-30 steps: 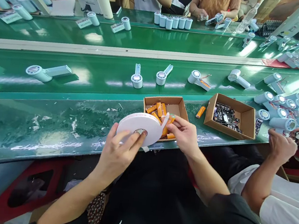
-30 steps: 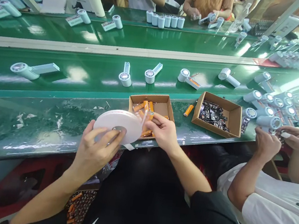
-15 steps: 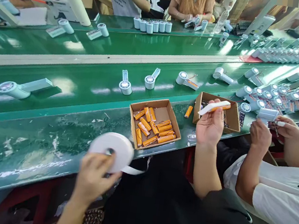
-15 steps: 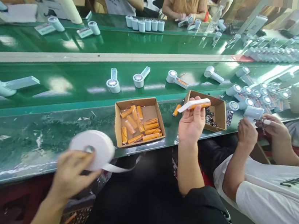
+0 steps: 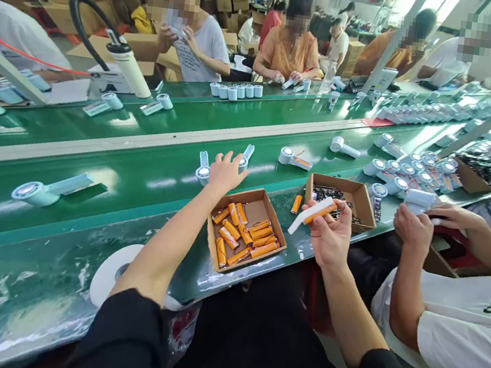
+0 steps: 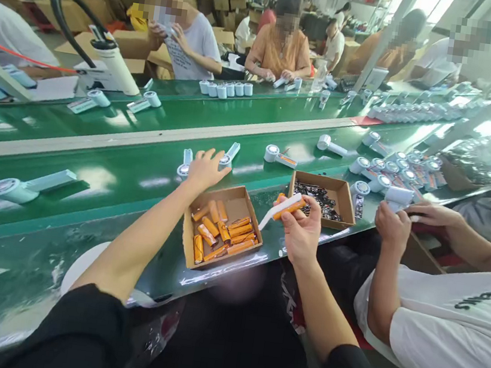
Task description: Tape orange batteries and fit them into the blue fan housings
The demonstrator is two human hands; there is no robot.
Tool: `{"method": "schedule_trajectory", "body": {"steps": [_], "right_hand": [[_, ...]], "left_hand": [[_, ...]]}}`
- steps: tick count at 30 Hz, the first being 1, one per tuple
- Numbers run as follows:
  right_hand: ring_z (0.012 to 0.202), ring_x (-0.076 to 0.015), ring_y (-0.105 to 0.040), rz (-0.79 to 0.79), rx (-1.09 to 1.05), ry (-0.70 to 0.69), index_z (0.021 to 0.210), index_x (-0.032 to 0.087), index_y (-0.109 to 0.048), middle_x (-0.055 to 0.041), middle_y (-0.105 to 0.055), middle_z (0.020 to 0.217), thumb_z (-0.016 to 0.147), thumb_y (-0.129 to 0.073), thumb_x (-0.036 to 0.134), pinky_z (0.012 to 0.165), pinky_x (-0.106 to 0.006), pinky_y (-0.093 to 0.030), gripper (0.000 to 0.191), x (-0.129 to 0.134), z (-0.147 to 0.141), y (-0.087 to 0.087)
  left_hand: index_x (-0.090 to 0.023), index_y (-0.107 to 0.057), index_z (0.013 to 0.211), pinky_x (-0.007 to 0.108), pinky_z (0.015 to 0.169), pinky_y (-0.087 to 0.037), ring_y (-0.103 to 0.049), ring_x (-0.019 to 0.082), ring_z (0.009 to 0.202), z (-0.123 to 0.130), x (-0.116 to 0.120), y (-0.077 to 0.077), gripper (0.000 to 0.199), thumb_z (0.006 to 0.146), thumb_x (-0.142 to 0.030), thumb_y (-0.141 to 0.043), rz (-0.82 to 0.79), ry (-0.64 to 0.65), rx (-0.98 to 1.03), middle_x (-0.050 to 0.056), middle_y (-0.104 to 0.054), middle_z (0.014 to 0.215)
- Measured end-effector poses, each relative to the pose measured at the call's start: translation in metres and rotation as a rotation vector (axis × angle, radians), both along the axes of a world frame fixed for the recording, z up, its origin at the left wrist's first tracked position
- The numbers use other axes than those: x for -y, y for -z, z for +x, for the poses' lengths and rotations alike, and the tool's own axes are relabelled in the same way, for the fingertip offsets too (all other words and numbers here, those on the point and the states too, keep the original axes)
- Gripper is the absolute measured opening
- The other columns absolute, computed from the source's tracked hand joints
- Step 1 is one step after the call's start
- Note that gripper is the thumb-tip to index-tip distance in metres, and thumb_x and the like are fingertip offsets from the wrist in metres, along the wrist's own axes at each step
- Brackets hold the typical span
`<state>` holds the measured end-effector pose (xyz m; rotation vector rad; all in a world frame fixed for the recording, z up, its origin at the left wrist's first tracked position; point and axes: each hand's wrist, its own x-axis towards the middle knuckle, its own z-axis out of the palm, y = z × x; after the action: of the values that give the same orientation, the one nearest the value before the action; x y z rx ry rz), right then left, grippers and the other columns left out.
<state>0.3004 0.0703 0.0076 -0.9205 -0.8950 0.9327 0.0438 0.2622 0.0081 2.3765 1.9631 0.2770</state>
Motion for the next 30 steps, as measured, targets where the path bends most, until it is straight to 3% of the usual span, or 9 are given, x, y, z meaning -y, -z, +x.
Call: {"method": "schedule_trajectory", "body": {"steps": [3,5,8,10,13,17,21,25,30], "right_hand": [[0.101,-0.0309,-0.08,-0.002,0.035,-0.027,0.12,0.034,-0.05,-0.0055,-0.082,0.107,0.077,-0.09,0.044,0.09,-0.053,-0.066,0.06,0.008,0.014,-0.008],[0.096,-0.0309,-0.081,-0.009,0.109,-0.052,0.118,0.033,-0.054,-0.0062,-0.082,0.106,0.078,-0.09,0.04,0.085,-0.051,-0.068,0.055,0.014,0.034,-0.013],[0.092,-0.0284,-0.081,0.021,0.222,-0.123,0.119,0.032,-0.059,-0.0051,-0.083,0.106,0.08,-0.09,0.032,0.078,-0.044,-0.07,0.049,0.007,0.063,-0.026],[0.093,-0.0268,-0.081,0.073,0.282,-0.173,0.117,0.031,-0.062,-0.0038,-0.083,0.105,0.08,-0.09,0.029,0.078,-0.041,-0.07,0.047,-0.018,0.069,-0.036],[0.101,-0.0258,-0.08,0.122,0.364,-0.256,0.116,0.029,-0.066,-0.0031,-0.082,0.105,0.077,-0.091,0.03,0.085,-0.04,-0.069,0.046,-0.081,0.05,-0.042],[0.089,-0.0214,-0.08,0.101,0.531,-0.429,0.12,0.026,-0.067,-0.0009,-0.082,0.098,0.081,-0.083,0.034,0.084,-0.037,-0.067,0.043,-0.171,0.005,-0.019],[0.086,-0.0195,-0.08,0.098,0.757,-0.471,0.127,0.027,-0.065,0.001,-0.081,0.095,0.085,-0.073,0.03,0.084,-0.033,-0.065,0.044,-0.226,-0.018,0.014],[0.089,-0.0199,-0.08,0.096,0.947,-0.466,0.124,0.026,-0.066,-0.0009,-0.082,0.098,0.089,-0.068,0.026,0.082,-0.031,-0.063,0.035,-0.244,-0.019,0.03],[0.095,-0.0195,-0.079,0.065,1.336,-0.485,0.133,0.023,-0.061,-0.0033,-0.082,0.104,0.096,-0.063,0.023,0.085,-0.029,-0.06,0.037,-0.244,-0.017,0.034]], "left_hand": [[-0.015,-0.053,0.15,0.054,0.099,-0.05,-0.05,0.043,0.134,0.03,-0.049,-0.003,0.065,0.104,-0.058,-0.036,-0.149,-0.037,-0.127,0.027,-0.048,0.152],[-0.014,-0.062,0.142,0.05,0.097,-0.052,-0.061,0.038,0.121,0.03,-0.061,-0.003,0.057,0.103,-0.05,-0.043,-0.195,0.036,-0.158,0.026,-0.059,0.136],[-0.025,-0.071,0.13,0.044,0.099,-0.053,-0.066,0.032,0.115,0.014,-0.064,0.001,0.041,0.092,-0.037,-0.062,-0.267,0.208,-0.219,0.016,-0.064,0.132],[-0.029,-0.076,0.12,0.041,0.1,-0.053,-0.065,0.031,0.118,0.006,-0.063,0.004,0.036,0.084,-0.028,-0.07,-0.305,0.302,-0.25,0.012,-0.064,0.136],[-0.026,-0.079,0.112,0.039,0.101,-0.053,-0.064,0.032,0.121,0.006,-0.065,0.01,0.033,0.081,-0.024,-0.071,-0.32,0.36,-0.268,0.013,-0.064,0.135],[-0.026,-0.08,0.105,0.035,0.098,-0.053,-0.068,0.026,0.111,0.011,-0.077,0.014,0.024,0.087,-0.031,-0.066,-0.319,0.378,-0.233,0.008,-0.073,0.121],[-0.028,-0.077,0.108,0.033,0.095,-0.052,-0.069,0.024,0.111,0.009,-0.084,0.016,0.025,0.092,-0.04,-0.061,-0.292,0.398,-0.158,0.004,-0.074,0.123],[-0.026,-0.072,0.114,0.032,0.095,-0.052,-0.069,0.023,0.111,0.01,-0.082,0.02,0.026,0.095,-0.037,-0.058,-0.268,0.395,-0.102,0.005,-0.073,0.126],[-0.025,-0.07,0.115,0.033,0.095,-0.05,-0.07,0.024,0.108,0.017,-0.084,0.024,0.026,0.097,-0.036,-0.055,-0.274,0.348,-0.03,0.007,-0.075,0.12]]}}
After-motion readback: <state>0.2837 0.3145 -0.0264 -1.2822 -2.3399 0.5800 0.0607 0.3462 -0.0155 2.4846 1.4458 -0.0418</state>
